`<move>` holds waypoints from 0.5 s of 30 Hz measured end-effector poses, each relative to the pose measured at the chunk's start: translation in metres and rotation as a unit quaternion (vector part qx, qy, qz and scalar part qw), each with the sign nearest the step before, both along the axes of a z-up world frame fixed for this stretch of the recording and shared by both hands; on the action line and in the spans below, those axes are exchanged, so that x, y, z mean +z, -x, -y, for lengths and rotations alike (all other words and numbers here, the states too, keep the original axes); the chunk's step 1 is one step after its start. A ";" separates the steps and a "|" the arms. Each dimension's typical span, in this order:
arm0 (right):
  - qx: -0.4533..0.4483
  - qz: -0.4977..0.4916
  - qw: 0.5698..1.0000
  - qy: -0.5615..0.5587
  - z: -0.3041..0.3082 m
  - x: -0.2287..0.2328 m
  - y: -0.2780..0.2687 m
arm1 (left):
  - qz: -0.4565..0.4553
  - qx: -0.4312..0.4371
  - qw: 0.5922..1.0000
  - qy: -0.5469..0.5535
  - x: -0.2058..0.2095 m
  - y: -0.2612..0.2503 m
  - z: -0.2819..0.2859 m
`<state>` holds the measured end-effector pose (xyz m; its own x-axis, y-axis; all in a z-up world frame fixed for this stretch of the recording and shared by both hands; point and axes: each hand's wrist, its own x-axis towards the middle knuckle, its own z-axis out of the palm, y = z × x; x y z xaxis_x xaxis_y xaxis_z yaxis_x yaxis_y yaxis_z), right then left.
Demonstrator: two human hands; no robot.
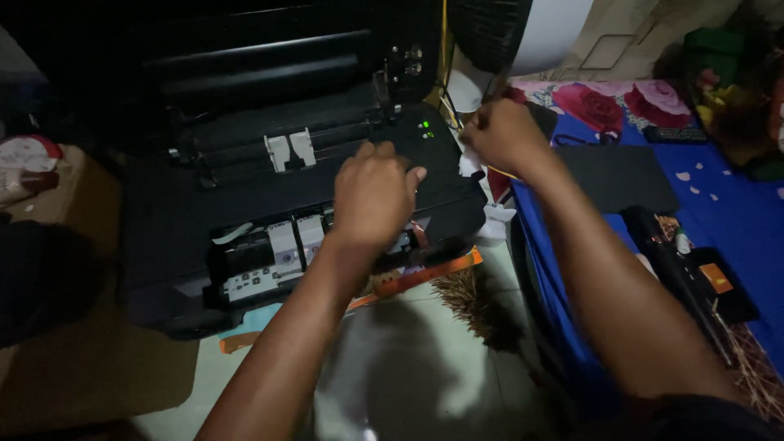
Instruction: Repairing or cleaning the internal components of an open inkjet printer.
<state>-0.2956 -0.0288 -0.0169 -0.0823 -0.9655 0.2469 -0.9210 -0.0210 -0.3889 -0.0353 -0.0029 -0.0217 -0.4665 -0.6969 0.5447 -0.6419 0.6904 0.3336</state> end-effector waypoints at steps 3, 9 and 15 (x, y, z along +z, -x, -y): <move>-0.062 0.027 0.997 -0.030 -0.001 -0.004 -0.012 | 0.035 0.006 0.999 -0.011 0.003 0.003 -0.003; -0.039 -0.044 0.996 0.061 0.004 -0.011 -0.028 | 0.027 -0.006 0.999 -0.030 0.005 0.001 -0.004; -0.110 -0.161 0.981 0.016 0.003 0.006 -0.058 | 0.055 -0.011 0.997 -0.053 0.007 0.002 -0.005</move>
